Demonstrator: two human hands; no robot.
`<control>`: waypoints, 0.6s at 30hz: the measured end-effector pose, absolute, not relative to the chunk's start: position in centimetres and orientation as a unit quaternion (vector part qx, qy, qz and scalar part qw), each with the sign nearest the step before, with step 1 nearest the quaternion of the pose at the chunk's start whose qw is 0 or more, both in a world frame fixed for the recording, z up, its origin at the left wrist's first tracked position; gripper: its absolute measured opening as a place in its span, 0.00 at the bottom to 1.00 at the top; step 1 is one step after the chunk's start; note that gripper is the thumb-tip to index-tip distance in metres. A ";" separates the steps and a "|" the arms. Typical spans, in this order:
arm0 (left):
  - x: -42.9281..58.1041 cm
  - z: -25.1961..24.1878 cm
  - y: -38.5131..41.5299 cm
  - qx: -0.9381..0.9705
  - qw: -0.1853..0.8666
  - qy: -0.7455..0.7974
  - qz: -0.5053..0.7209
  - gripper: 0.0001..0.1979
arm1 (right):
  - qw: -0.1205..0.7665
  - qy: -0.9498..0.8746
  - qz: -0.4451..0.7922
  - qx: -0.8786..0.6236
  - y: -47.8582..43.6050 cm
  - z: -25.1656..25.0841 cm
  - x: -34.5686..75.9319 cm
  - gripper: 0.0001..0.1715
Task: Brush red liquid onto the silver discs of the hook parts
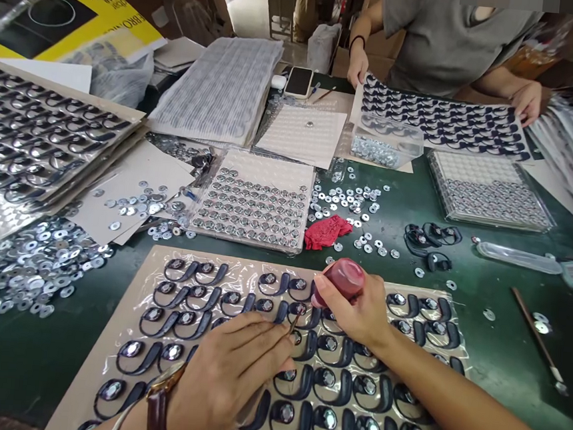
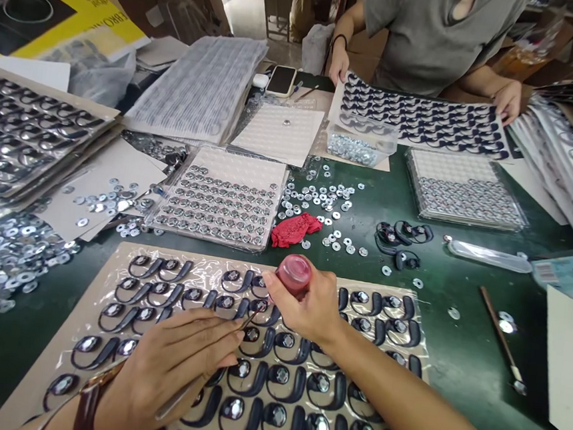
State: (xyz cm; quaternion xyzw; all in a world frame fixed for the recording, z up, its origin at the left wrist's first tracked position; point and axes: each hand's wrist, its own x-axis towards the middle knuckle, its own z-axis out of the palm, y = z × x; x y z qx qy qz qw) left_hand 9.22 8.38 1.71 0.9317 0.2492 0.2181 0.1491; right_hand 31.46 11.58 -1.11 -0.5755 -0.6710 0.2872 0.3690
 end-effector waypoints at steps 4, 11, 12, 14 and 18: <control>9.4 1.9 8.6 0.927 0.159 0.253 0.227 0.13 | 0.385 -0.668 0.281 -0.571 11.5 -1.0 31.4 0.13; 9.4 2.2 8.9 0.907 0.195 0.270 0.259 0.14 | 0.371 -0.666 0.316 -0.565 11.5 -0.6 31.2 0.15; 9.4 2.2 9.0 0.900 0.211 0.275 0.264 0.14 | 0.369 -0.665 0.319 -0.565 11.4 -0.6 31.1 0.15; 9.3 2.2 9.4 0.882 0.246 0.292 0.275 0.13 | 0.371 -0.664 0.328 -0.560 11.3 -0.8 31.1 0.14; 9.1 1.9 10.3 0.830 0.311 0.347 0.306 0.09 | 0.398 -0.662 0.331 -0.542 10.9 -1.4 31.0 0.10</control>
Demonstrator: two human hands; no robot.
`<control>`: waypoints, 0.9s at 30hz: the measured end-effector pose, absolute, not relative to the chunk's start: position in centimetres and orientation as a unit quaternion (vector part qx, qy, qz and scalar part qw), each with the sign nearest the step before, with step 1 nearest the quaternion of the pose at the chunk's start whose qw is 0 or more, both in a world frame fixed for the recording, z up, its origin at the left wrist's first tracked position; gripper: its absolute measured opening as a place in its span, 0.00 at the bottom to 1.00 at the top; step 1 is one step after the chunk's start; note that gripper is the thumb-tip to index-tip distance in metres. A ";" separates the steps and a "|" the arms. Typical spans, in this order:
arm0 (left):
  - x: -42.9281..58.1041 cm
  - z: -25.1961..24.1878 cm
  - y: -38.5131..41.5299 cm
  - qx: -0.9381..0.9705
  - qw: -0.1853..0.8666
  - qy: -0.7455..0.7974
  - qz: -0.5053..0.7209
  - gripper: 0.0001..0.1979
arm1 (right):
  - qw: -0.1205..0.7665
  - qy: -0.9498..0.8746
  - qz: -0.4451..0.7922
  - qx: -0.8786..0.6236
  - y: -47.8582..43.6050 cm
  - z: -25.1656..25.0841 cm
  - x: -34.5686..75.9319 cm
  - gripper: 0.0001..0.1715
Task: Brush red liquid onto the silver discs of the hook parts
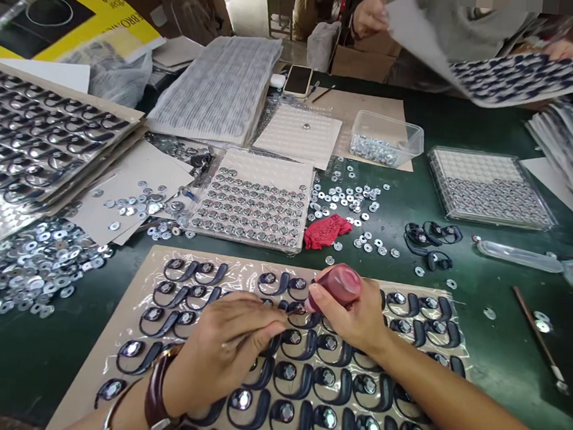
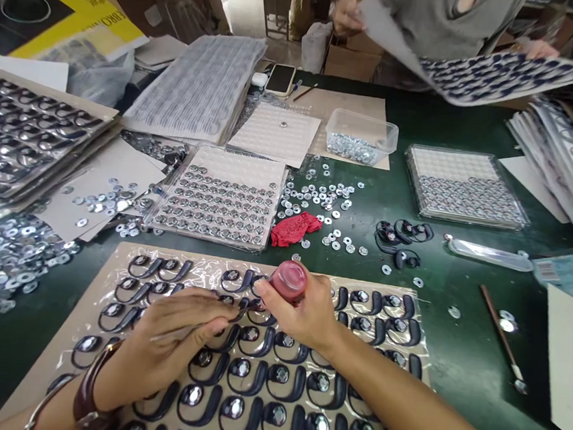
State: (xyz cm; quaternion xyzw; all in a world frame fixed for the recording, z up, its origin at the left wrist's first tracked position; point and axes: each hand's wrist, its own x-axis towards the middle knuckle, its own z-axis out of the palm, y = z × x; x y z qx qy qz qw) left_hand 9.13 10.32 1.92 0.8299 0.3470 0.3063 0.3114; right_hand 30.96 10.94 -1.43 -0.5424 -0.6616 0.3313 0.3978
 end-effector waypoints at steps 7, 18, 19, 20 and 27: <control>9.0 1.5 10.9 0.815 0.328 0.370 0.302 0.09 | 0.395 -0.644 0.382 -0.533 11.0 -0.7 31.0 0.09; 9.3 2.6 9.7 0.922 0.139 0.247 0.266 0.12 | 0.402 -0.643 0.356 -0.546 13.8 1.4 31.7 0.14; 9.2 2.6 9.9 0.925 0.119 0.246 0.263 0.12 | 0.414 -0.644 0.339 -0.546 13.9 1.2 31.5 0.14; 9.2 2.5 10.1 0.929 0.101 0.245 0.259 0.12 | 0.425 -0.644 0.328 -0.545 14.1 0.9 31.3 0.14; 9.8 1.8 11.1 0.942 0.025 0.227 0.246 0.12 | 0.465 -0.633 0.318 -0.531 14.4 -1.0 30.7 0.09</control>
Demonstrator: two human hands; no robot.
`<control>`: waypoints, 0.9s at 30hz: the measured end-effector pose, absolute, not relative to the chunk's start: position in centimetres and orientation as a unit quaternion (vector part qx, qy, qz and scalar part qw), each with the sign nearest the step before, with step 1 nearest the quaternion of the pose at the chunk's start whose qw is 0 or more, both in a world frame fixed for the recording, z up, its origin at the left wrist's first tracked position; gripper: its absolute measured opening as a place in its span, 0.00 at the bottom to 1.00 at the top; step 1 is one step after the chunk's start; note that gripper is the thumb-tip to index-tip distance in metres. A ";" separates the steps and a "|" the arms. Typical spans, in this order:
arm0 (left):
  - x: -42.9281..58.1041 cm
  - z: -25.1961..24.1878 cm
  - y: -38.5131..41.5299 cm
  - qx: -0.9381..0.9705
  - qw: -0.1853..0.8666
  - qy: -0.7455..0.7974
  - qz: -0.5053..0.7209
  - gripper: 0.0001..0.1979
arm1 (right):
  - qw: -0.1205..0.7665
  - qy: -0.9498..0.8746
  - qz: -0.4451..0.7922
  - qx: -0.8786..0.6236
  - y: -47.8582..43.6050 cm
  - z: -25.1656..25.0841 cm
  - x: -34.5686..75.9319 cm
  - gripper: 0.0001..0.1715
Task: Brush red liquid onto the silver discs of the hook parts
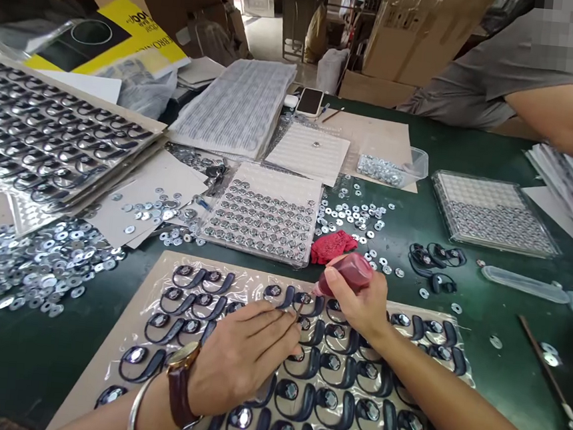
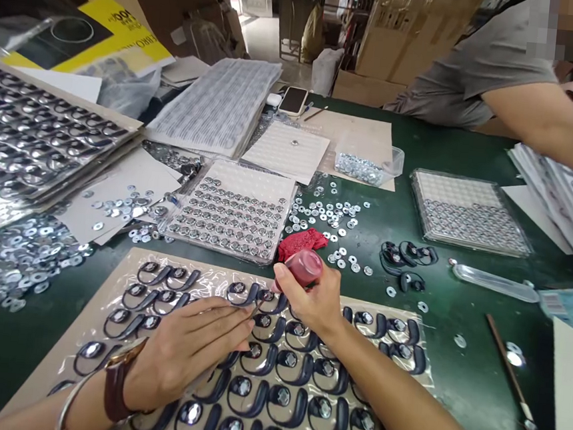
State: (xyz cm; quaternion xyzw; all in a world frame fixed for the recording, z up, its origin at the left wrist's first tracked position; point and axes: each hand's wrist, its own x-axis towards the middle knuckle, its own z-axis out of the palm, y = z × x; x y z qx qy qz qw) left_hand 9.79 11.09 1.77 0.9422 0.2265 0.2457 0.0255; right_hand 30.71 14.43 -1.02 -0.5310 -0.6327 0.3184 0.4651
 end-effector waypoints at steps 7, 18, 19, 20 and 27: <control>10.4 1.4 10.2 0.952 -0.039 0.213 0.216 0.11 | 0.438 -0.640 0.363 -0.517 14.2 -1.4 30.6 0.08; 10.6 1.5 10.1 0.954 -0.049 0.210 0.211 0.12 | 0.401 -0.660 0.337 -0.538 14.4 -1.4 30.5 0.14; 10.6 1.5 10.1 0.953 -0.048 0.210 0.211 0.12 | 0.401 -0.660 0.337 -0.538 14.4 -1.4 30.5 0.15; 10.6 1.5 10.1 0.953 -0.049 0.211 0.211 0.12 | 0.402 -0.659 0.337 -0.539 14.3 -1.4 30.5 0.15; 10.4 1.3 9.8 0.956 -0.050 0.210 0.199 0.11 | 0.420 -0.653 0.341 -0.530 14.3 -1.4 30.4 0.13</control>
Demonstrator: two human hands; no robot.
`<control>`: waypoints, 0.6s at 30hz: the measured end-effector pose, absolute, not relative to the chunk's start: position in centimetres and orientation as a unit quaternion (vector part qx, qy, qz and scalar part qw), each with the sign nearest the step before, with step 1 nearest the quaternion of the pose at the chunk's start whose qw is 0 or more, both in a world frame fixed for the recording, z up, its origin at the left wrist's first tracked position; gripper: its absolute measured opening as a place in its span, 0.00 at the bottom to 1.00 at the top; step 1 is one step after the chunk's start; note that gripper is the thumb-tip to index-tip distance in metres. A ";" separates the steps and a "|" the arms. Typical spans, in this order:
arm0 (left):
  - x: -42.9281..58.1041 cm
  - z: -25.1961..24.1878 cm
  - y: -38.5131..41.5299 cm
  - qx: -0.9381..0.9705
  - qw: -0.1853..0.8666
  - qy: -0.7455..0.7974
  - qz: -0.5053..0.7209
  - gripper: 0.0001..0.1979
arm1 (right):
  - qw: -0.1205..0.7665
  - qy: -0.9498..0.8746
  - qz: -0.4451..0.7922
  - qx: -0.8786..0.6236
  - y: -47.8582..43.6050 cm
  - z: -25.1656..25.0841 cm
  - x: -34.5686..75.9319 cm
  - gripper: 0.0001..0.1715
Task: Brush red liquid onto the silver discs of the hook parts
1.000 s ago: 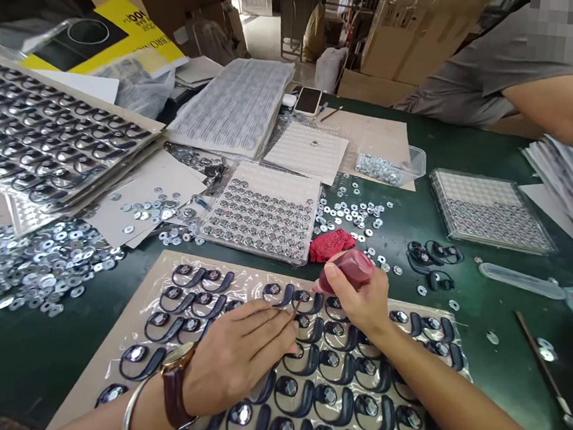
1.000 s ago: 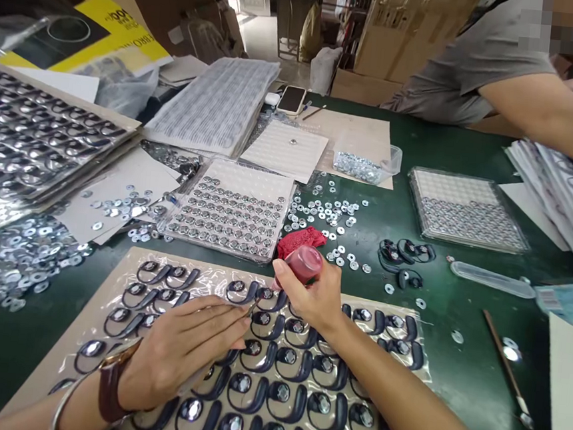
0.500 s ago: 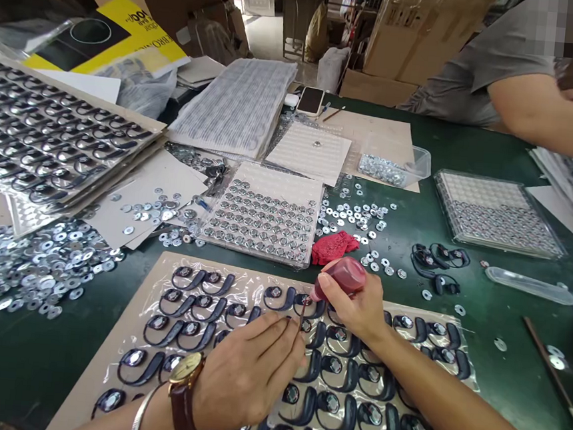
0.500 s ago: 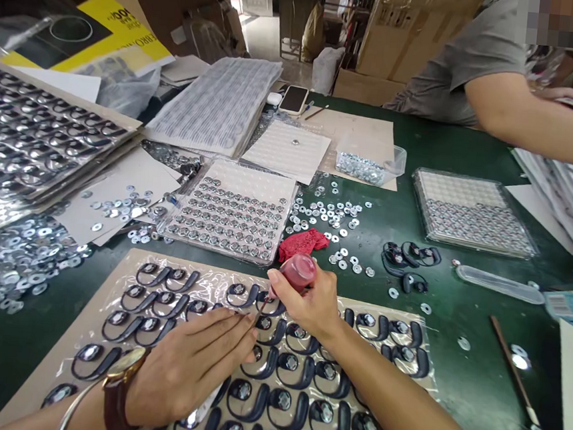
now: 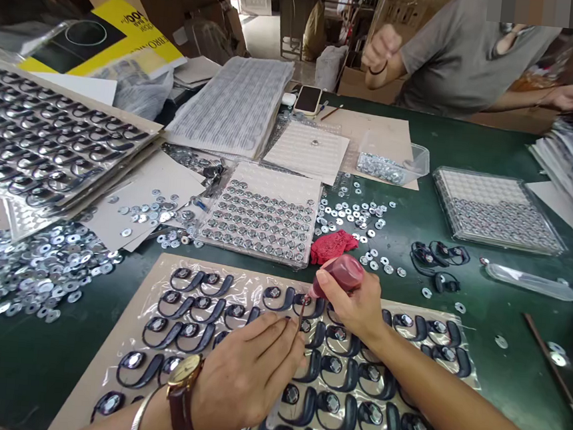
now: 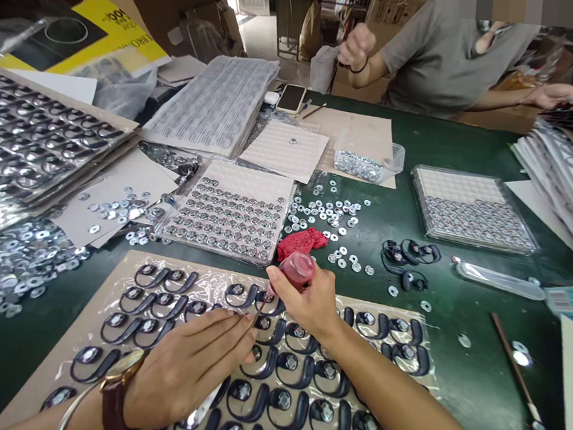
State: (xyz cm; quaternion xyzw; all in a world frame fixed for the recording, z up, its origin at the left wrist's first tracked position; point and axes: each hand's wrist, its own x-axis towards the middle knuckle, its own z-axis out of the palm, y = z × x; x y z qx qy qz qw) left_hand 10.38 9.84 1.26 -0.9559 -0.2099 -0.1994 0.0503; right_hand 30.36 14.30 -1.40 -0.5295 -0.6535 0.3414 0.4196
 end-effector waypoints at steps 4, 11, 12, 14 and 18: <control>10.3 1.1 9.9 -0.958 0.047 -0.207 -0.191 0.12 | 0.422 -0.651 0.299 -0.555 14.4 -1.8 30.5 0.13; 10.3 0.9 9.9 -0.957 0.041 -0.209 -0.199 0.11 | 0.422 -0.644 0.269 -0.578 14.4 -2.0 30.5 0.15; 10.3 0.9 9.9 -0.956 0.041 -0.211 -0.198 0.11 | 0.421 -0.645 0.271 -0.577 14.3 -2.0 30.5 0.15; 10.3 1.0 9.9 -0.955 0.041 -0.214 -0.201 0.11 | 0.423 -0.644 0.275 -0.575 14.2 -1.9 30.5 0.15; 10.4 1.0 9.8 -0.953 0.040 -0.216 -0.211 0.11 | 0.434 -0.640 0.264 -0.576 14.3 -1.9 30.5 0.14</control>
